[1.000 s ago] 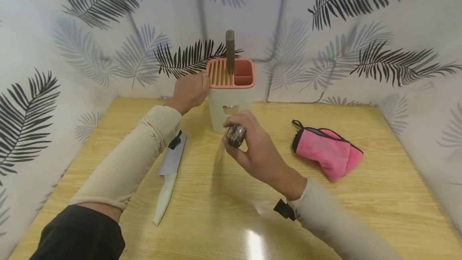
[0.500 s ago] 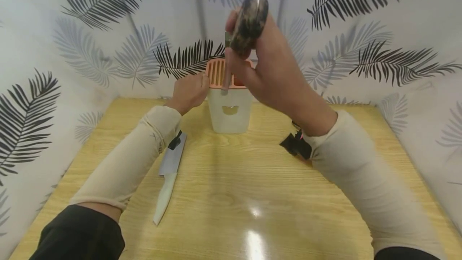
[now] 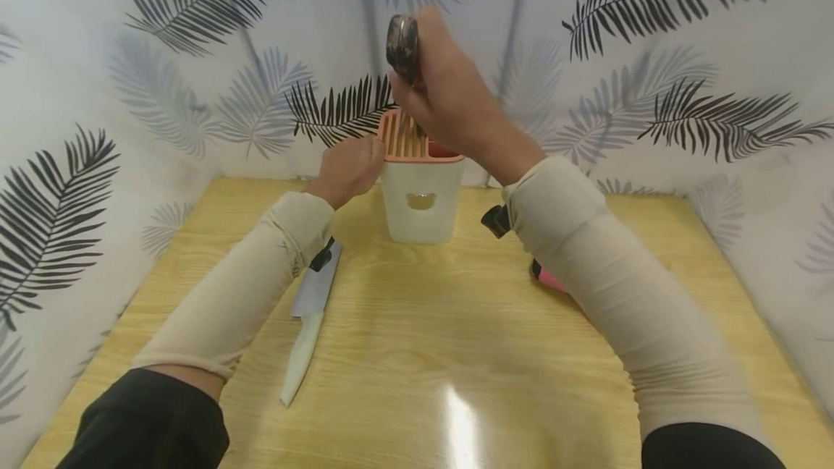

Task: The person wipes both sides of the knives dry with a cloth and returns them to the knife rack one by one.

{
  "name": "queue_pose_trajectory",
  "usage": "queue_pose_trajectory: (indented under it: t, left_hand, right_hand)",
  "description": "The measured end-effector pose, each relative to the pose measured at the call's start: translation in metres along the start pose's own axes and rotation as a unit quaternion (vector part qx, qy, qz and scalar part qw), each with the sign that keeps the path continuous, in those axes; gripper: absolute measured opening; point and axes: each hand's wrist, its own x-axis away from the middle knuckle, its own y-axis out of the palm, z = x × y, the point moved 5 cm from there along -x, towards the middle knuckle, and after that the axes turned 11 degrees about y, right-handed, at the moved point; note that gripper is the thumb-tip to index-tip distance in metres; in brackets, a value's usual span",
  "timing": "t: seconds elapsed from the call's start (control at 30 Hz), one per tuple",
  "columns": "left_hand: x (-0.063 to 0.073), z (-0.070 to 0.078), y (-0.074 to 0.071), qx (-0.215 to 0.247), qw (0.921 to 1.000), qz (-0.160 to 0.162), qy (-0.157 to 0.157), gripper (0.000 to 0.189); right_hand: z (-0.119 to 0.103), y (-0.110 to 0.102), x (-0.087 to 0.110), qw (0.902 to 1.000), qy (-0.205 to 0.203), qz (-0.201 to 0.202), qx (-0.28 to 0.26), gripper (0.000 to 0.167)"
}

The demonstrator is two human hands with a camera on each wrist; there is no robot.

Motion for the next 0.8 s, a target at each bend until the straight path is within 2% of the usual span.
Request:
queue_pose_trajectory:
  t: [0.27, 0.37, 0.47, 0.63, 0.8]
  left_hand:
    - [-0.002, 0.002, -0.001, 0.006, 0.9997, 0.021, 0.008, 0.046]
    - [-0.002, 0.002, -0.003, 0.004, 0.9997, 0.023, 0.004, 0.046]
    - [-0.001, 0.002, -0.001, 0.007, 0.9998, 0.017, 0.002, 0.047]
    - [0.0, 0.002, 0.001, 0.009, 0.9999, 0.012, -0.004, 0.046]
    - [0.0, 0.001, 0.002, 0.0, 0.9999, 0.013, -0.01, 0.046]
  right_hand:
    - [0.011, -0.002, -0.001, 0.9994, 0.026, 0.0, -0.024, 0.024]
    - [0.018, 0.003, -0.002, 0.9987, 0.032, -0.006, -0.038, 0.024]
    - [0.028, 0.013, -0.001, 0.997, 0.06, -0.026, -0.041, 0.025]
    - [0.038, 0.027, 0.0, 0.9923, 0.107, -0.057, -0.023, 0.027]
    - [0.042, 0.031, -0.004, 0.9887, 0.141, -0.048, 0.02, 0.032]
